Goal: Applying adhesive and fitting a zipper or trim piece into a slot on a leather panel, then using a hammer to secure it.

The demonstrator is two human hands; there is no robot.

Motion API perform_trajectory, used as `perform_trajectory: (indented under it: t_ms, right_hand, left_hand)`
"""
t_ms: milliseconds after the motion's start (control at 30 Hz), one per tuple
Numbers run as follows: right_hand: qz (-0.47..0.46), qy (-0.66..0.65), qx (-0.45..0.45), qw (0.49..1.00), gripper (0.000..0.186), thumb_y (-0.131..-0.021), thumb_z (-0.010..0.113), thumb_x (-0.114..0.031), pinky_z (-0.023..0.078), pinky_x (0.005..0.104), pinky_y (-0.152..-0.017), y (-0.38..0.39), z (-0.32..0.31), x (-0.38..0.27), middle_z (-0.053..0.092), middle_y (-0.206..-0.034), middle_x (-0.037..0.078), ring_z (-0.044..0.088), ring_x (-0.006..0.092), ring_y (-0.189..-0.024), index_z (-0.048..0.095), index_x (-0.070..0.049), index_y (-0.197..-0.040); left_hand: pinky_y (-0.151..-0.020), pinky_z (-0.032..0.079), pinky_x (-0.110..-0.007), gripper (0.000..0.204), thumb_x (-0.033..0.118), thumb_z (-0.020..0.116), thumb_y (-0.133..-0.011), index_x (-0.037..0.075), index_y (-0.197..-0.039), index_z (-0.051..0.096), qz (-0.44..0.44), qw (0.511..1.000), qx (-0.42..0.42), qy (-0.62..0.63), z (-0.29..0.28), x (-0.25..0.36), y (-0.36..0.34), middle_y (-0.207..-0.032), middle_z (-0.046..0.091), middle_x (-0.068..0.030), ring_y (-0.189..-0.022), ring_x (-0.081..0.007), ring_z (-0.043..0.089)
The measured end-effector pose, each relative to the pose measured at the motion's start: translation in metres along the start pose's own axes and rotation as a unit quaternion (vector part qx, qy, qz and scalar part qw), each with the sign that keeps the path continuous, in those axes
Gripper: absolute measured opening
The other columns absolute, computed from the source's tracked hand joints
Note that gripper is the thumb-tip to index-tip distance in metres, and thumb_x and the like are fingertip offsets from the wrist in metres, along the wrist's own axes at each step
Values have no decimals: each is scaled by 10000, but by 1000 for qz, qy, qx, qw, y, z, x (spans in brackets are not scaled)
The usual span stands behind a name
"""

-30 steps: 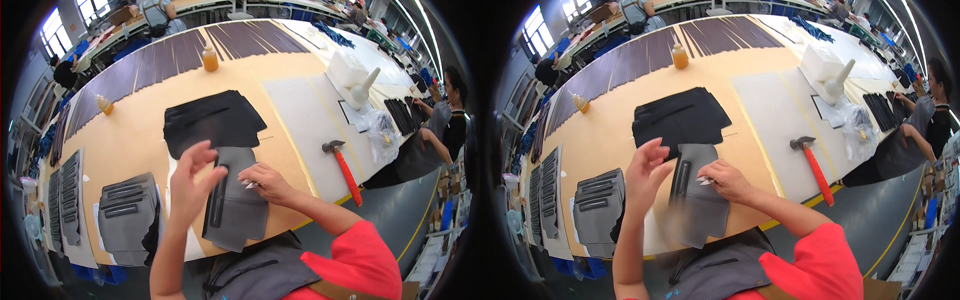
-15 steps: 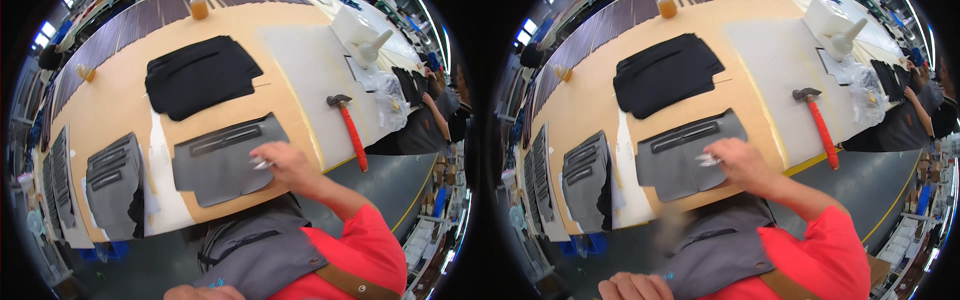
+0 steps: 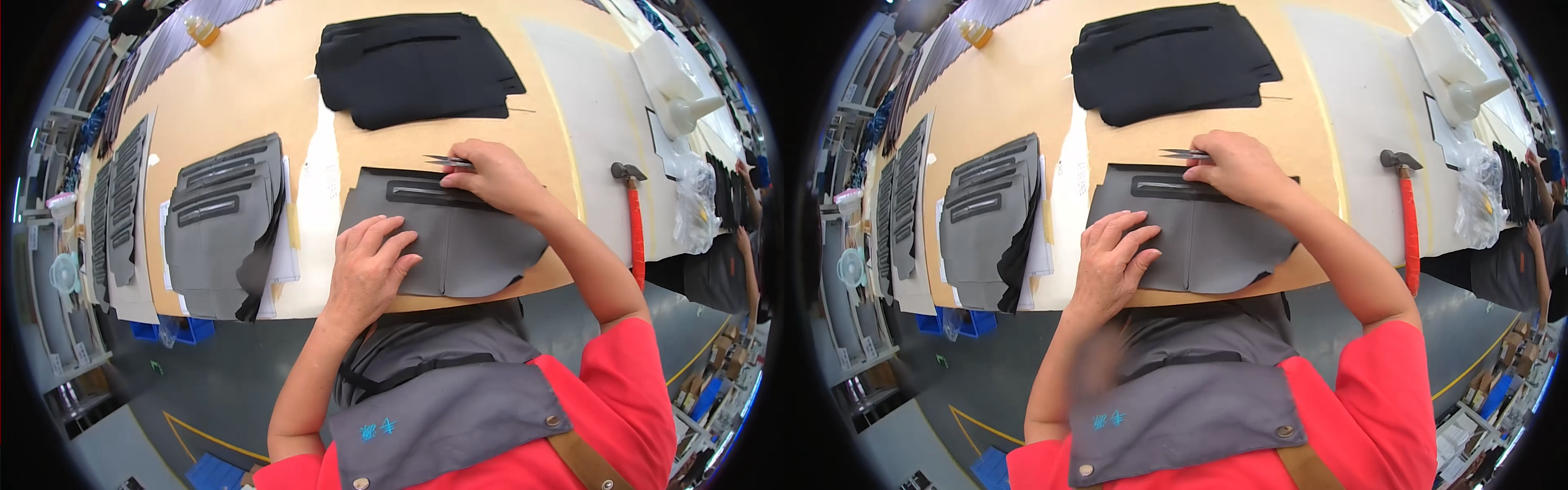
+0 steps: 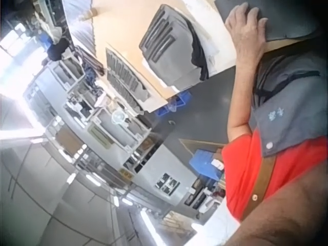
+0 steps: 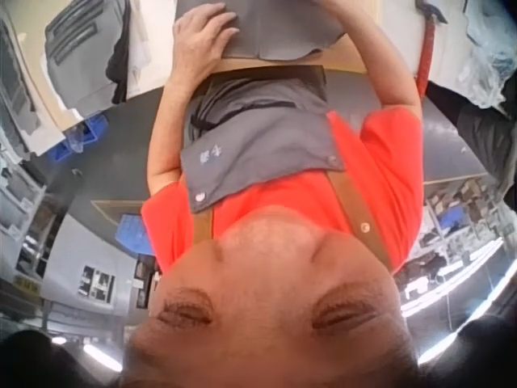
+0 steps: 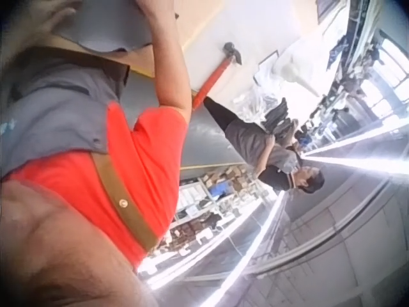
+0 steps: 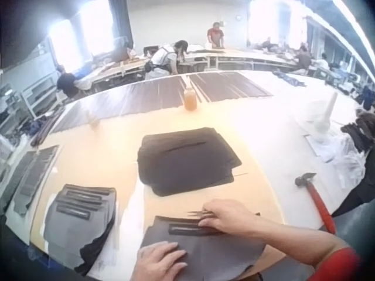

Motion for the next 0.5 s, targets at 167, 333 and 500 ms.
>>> perform_trajectory:
  t_ms: [167,333,500]
  right_hand:
    - [21,-64,-8,998,265,-907,724,-253,489,426,-765,16,0,-7,677,-894,150,647,333,-851,676,-11,-1003]
    - [80,-161,-32,983,222,-934,711,-206,465,337,-705,29,-3,-10,646,-795,107,579,203,-738,659,-1,-1002]
    - [72,-204,-41,975,218,-936,714,-205,459,327,-678,36,-7,-15,639,-769,80,560,161,-708,666,1,-983]
  left_hand:
    - [-991,468,-408,447,176,834,-815,61,-1219,680,-32,986,164,-19,-12,-13,-9,-1237,661,-130,-1151,-330,609]
    - [-950,506,-348,643,284,905,-755,-26,-1255,647,-181,971,118,99,-41,-38,-37,-1165,703,-147,-1101,-264,645]
    - [-848,551,-279,498,180,880,-796,-30,-1199,678,-334,839,-141,405,-34,-39,-48,-1054,735,-77,-970,-139,680]
Point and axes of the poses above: each hand's wrist, its own y-axis away from the middle knuckle, its own z-axis out of the palm, x = y × z, the point moved 2 cm from there along -y, towards the middle knuckle
